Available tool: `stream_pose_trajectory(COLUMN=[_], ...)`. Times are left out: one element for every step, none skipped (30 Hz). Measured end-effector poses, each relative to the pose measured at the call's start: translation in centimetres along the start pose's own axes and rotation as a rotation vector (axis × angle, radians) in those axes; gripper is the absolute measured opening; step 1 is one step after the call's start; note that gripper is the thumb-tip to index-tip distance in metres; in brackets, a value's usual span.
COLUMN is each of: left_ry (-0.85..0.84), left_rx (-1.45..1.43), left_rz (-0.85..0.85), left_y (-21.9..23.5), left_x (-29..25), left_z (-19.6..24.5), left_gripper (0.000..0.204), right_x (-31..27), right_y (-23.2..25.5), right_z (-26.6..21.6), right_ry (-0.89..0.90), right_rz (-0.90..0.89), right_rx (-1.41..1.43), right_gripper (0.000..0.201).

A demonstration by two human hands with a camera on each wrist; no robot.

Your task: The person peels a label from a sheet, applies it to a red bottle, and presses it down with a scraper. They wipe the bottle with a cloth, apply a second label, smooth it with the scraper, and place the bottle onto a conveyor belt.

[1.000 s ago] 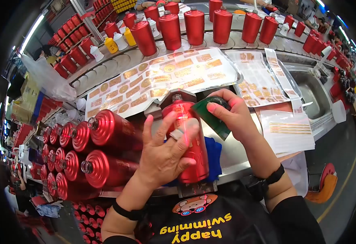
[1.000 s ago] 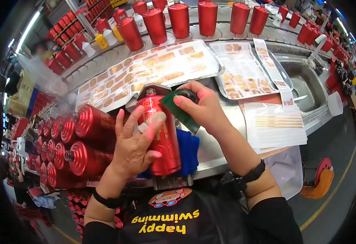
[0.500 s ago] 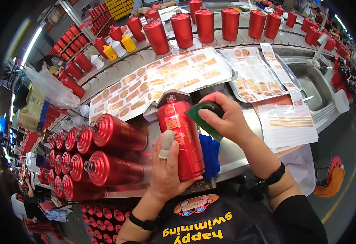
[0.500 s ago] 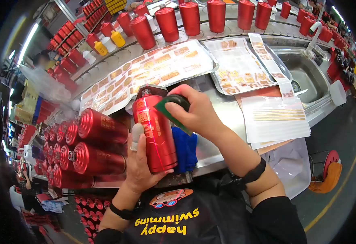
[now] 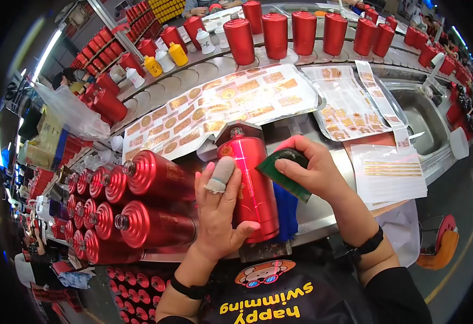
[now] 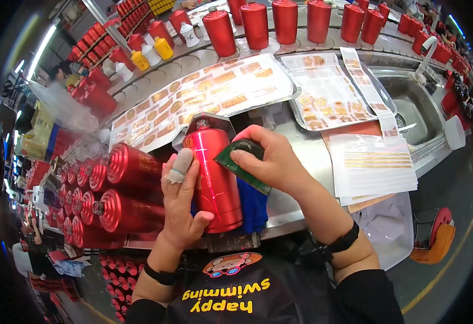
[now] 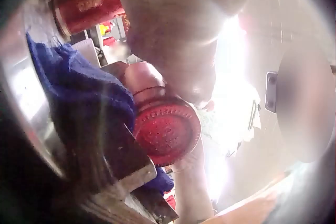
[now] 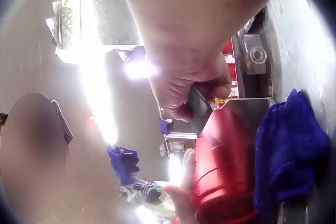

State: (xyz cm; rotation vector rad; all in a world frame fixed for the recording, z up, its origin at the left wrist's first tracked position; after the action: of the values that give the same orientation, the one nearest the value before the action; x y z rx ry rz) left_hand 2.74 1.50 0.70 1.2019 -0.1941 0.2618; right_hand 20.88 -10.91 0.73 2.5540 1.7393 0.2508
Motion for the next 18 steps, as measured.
stream_pose_trajectory(left_ry=[-0.004, -0.008, -0.015, -0.023, -0.031, -0.036, -0.041, -0.047, -0.057, -0.068, -0.079, -0.048, -0.017, 0.014, 0.078, 0.14, 0.186, 0.181], left_rx=[0.069, 0.139, 0.182, 0.226, 0.269, 0.266, 0.262, 0.259, 0.188, 0.117, 0.047, -0.066, -0.18, -0.295, -0.372, -0.449, -0.516, -0.502], left_rz=[-0.026, -0.053, -0.068, -0.082, -0.095, -0.1, -0.105, -0.11, -0.086, -0.061, -0.034, 0.017, 0.069, 0.121, 0.137, 0.159, 0.148, 0.143], left_y=[0.2, 0.4, 0.6, 1.0, 1.2, 1.4, 1.6, 1.7, 1.7, 1.7, 1.6, 1.4, 1.1, 0.9, 0.7, 0.6, 0.6, 0.4], left_x=[0.1, 0.3, 0.5, 0.7, 1.0, 1.1, 1.3, 1.4, 1.5, 1.5, 1.6, 1.6, 1.7, 1.7, 1.8, 1.9, 2.1, 2.3], left_z=[0.1, 0.3, 0.5, 0.7, 0.8, 0.9, 1.0, 1.0, 0.8, 0.4, 0.1, -0.3, -0.8, -1.0, -1.0, -1.0, -1.2, -1.5], left_gripper=[0.087, 0.086, 0.085, 0.084, 0.082, 0.082, 0.081, 0.08, 0.076, 0.072, 0.067, 0.06, 0.054, 0.047, 0.037, 0.028, 0.026, 0.025], right_x=[0.0, 0.0, 0.0, 0.0, 0.1, 0.1, 0.1, 0.1, 0.1, 0.2, 0.2, 0.3, 0.5, 0.7, 1.0, 1.2, 1.4, 1.7], right_y=[0.0, 0.1, 0.1, 0.1, 0.1, 0.1, 0.1, 0.1, 0.1, 0.1, 0.1, 0.2, 0.3, 0.4, 0.6, 0.6, 0.6, 0.5], right_z=[0.1, 0.2, 0.3, 0.4, 0.5, 0.5, 0.6, 0.6, 0.7, 0.6, 0.3, 0.1, -0.1, -0.3, -0.5, -0.7, -0.9, -1.1], right_ry=[-0.001, -0.002, -0.003, 0.003, 0.01, 0.017, 0.016, 0.015, 0.014, 0.006, -0.001, -0.009, -0.008, -0.009, -0.009, -0.01, -0.01, -0.009], right_rz=[0.002, 0.004, 0.005, 0.011, 0.016, 0.021, 0.025, 0.029, 0.033, 0.026, 0.019, 0.013, -0.006, -0.025, -0.045, -0.067, -0.089, -0.111], right_rx=[-0.002, -0.003, -0.004, -0.005, -0.006, -0.007, 0.003, 0.014, 0.024, 0.03, 0.034, 0.037, 0.009, -0.02, -0.05, -0.069, -0.087, -0.106], right_gripper=[0.022, 0.022, 0.022, 0.022, 0.022, 0.022, 0.022, 0.022, 0.022, 0.023, 0.023, 0.023, 0.023, 0.023, 0.023, 0.023, 0.023, 0.022])
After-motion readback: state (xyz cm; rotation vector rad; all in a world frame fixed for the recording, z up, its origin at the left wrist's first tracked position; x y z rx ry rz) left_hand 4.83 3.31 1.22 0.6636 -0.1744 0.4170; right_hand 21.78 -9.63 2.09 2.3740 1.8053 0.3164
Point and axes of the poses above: each hand's wrist, its own x-axis towards the middle knuckle, its own y-axis out of the back of the hand, z = x × y, the point moved 3 cm from there along x, towards the middle knuckle, and after that the axes turned 14 degrees about -z, right-handed, at the moved point
